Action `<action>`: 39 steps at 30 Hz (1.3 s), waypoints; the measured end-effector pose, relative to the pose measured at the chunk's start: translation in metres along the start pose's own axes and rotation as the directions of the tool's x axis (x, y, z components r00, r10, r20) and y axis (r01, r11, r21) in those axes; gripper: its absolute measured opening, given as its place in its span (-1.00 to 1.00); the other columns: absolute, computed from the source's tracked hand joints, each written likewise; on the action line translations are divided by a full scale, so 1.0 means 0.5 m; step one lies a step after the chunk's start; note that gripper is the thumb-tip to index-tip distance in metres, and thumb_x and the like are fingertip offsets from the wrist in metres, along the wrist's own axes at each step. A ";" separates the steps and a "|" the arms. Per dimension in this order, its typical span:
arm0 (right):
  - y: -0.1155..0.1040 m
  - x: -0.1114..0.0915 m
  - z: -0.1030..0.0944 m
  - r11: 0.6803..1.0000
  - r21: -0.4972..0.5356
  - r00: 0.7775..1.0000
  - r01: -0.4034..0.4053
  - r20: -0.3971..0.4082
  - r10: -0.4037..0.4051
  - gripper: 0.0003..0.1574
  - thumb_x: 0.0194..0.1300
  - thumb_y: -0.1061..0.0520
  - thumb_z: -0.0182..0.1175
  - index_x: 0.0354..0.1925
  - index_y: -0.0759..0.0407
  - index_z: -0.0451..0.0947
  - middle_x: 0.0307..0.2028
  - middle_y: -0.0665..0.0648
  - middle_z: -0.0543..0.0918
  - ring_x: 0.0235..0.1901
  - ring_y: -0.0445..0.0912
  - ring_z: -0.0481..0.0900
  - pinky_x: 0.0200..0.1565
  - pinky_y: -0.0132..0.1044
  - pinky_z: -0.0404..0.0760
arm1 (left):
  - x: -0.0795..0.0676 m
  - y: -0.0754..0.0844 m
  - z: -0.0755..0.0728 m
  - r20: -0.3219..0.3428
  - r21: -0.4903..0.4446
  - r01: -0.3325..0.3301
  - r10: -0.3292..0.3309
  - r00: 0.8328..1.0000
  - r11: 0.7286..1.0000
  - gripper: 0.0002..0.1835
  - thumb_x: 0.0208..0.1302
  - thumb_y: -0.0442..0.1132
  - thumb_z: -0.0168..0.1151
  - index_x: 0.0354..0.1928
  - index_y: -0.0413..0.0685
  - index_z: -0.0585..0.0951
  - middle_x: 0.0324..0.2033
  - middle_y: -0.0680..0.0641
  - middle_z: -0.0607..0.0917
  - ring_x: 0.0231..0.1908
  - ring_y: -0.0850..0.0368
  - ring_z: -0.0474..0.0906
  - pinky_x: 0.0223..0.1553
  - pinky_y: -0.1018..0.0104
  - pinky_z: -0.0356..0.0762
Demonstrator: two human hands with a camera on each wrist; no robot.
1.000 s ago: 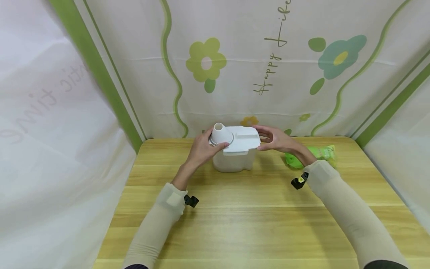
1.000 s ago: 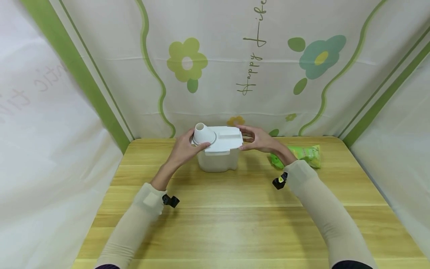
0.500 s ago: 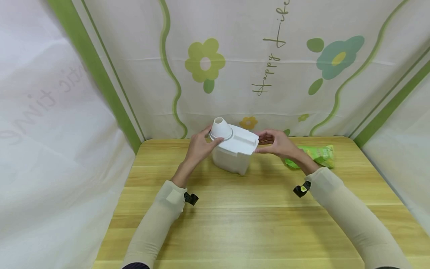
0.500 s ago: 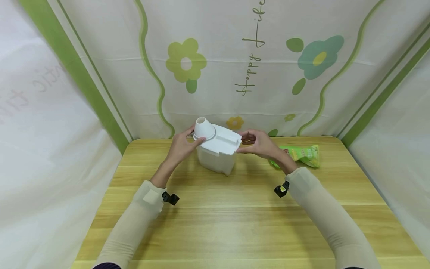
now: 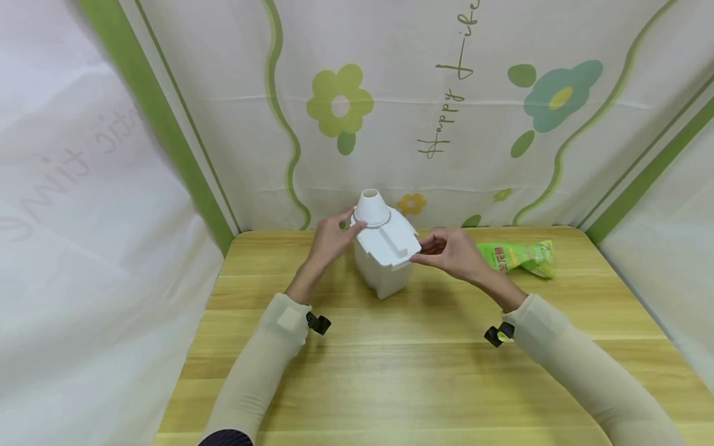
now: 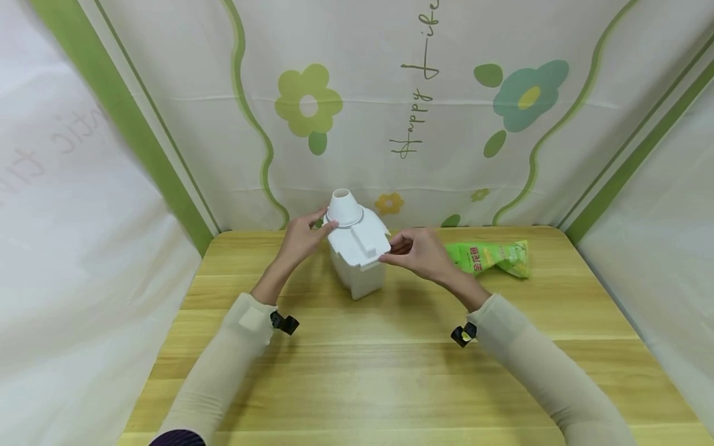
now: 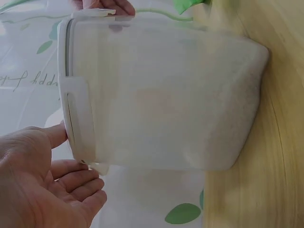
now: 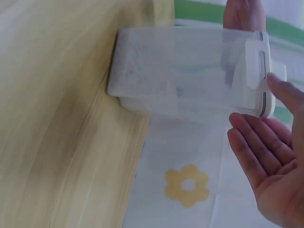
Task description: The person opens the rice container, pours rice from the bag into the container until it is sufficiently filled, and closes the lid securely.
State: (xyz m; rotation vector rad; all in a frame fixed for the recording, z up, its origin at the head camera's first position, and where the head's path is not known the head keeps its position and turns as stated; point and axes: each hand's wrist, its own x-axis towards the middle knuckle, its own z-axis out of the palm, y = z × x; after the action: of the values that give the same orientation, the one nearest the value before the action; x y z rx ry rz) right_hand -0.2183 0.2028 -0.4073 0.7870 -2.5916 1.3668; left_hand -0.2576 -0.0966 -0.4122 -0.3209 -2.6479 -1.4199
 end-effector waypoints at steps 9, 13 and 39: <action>-0.021 0.012 -0.020 0.897 -0.277 0.938 0.344 0.050 -0.344 -0.49 0.08 0.11 0.67 -0.03 0.32 0.78 -0.12 0.22 0.85 -0.20 0.09 0.83 -0.18 0.00 0.81 | -0.017 0.014 0.005 0.005 0.056 -0.045 0.045 0.999 0.997 -0.25 0.46 0.05 0.37 0.54 -0.16 0.42 0.34 -0.28 0.62 0.14 -0.13 0.64 0.34 -0.06 0.50; -0.016 0.036 -0.031 0.875 -0.276 0.916 0.397 0.183 -0.358 -0.11 0.14 0.06 0.64 0.35 0.36 0.57 0.35 0.30 0.61 0.28 0.24 0.62 0.22 0.21 0.62 | -0.045 0.024 0.010 0.032 0.102 -0.083 0.080 0.996 0.991 -0.10 0.44 0.11 0.37 0.62 -0.19 0.26 0.57 -0.27 0.32 0.56 -0.20 0.23 0.54 -0.13 0.24; -0.042 0.020 0.037 0.810 -0.489 0.946 0.323 0.150 -0.287 -0.04 0.26 -0.25 0.52 0.33 0.40 0.57 0.33 0.37 0.58 0.29 0.33 0.59 0.22 0.21 0.63 | -0.035 0.019 -0.010 0.365 0.097 -0.145 0.101 0.925 0.985 0.11 0.48 0.21 0.27 0.71 -0.13 -0.15 0.70 -0.13 -0.23 0.68 -0.10 -0.21 0.63 -0.08 -0.06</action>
State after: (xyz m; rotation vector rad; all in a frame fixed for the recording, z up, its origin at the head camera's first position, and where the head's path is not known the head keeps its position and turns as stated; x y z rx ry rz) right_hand -0.2139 0.1746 -0.3993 1.0974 -2.5392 0.5306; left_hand -0.2382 -0.0979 -0.4054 -0.7894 -2.9170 -1.2541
